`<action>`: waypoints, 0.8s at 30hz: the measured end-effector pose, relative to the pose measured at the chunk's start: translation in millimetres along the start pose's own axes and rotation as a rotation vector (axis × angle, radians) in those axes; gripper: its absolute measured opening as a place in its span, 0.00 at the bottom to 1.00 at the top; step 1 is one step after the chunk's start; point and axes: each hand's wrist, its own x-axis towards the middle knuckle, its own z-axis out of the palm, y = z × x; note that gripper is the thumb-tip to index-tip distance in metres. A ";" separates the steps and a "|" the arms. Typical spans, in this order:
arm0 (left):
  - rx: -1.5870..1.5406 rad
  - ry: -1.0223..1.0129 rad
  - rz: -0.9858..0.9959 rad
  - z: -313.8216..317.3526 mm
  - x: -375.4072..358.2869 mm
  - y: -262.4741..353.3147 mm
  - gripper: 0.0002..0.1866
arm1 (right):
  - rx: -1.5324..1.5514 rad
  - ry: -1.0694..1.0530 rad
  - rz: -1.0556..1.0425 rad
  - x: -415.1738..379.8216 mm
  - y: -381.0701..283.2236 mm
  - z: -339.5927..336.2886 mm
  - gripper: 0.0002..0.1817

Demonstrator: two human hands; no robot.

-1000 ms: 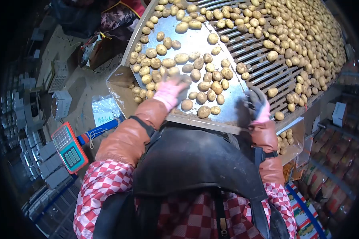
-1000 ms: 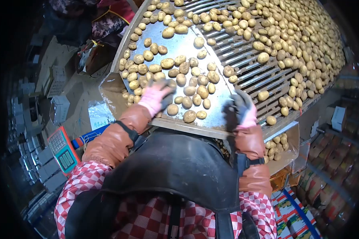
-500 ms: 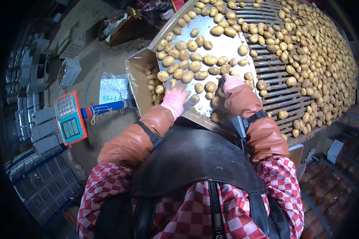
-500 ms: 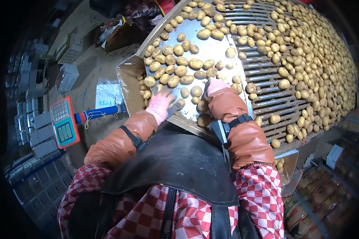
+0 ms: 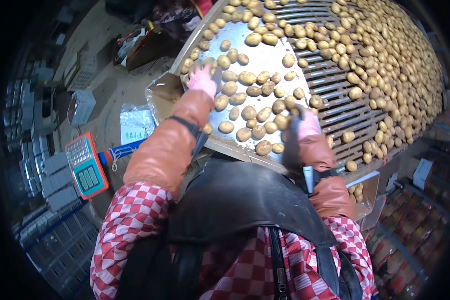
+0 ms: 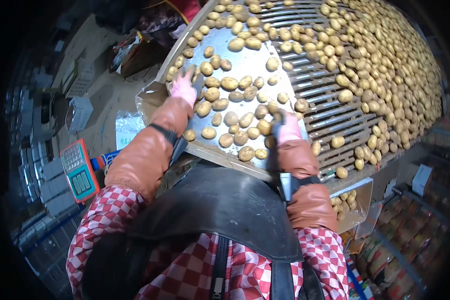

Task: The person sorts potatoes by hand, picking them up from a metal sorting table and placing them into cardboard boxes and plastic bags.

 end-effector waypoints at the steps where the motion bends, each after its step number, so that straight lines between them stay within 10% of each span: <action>1: 0.035 -0.084 -0.072 -3.4 2.9 17.6 0.33 | 0.002 0.074 -0.133 1.0 19.4 28.6 0.19; 4: 0.060 -0.390 0.102 -10.5 -3.0 38.9 0.35 | 0.924 -0.393 0.428 -21.9 -11.9 5.8 0.21; 7: 0.041 -0.431 0.424 23.2 -1.2 -6.9 0.31 | 1.546 -0.383 0.222 -51.1 24.1 -11.9 0.28; 9: -0.446 -0.429 0.143 48.9 -2.0 -10.9 0.24 | 1.873 -0.355 0.239 -61.7 40.6 -20.9 0.29; 10: -0.177 -0.419 0.091 -5.4 -26.0 51.4 0.21 | 2.004 -0.354 0.218 -68.5 41.2 -28.0 0.30; 13: -0.035 -0.197 0.622 39.5 -46.2 69.5 0.22 | 2.188 -0.263 0.203 -87.8 50.0 -42.8 0.30; 21: 0.061 -0.316 0.869 57.6 -64.0 88.0 0.32 | 1.550 0.241 0.506 -200.0 115.0 -142.4 0.22; 24: 0.077 -0.286 0.895 61.8 -58.2 78.3 0.32 | 2.343 0.417 0.232 -254.2 206.9 -208.6 0.11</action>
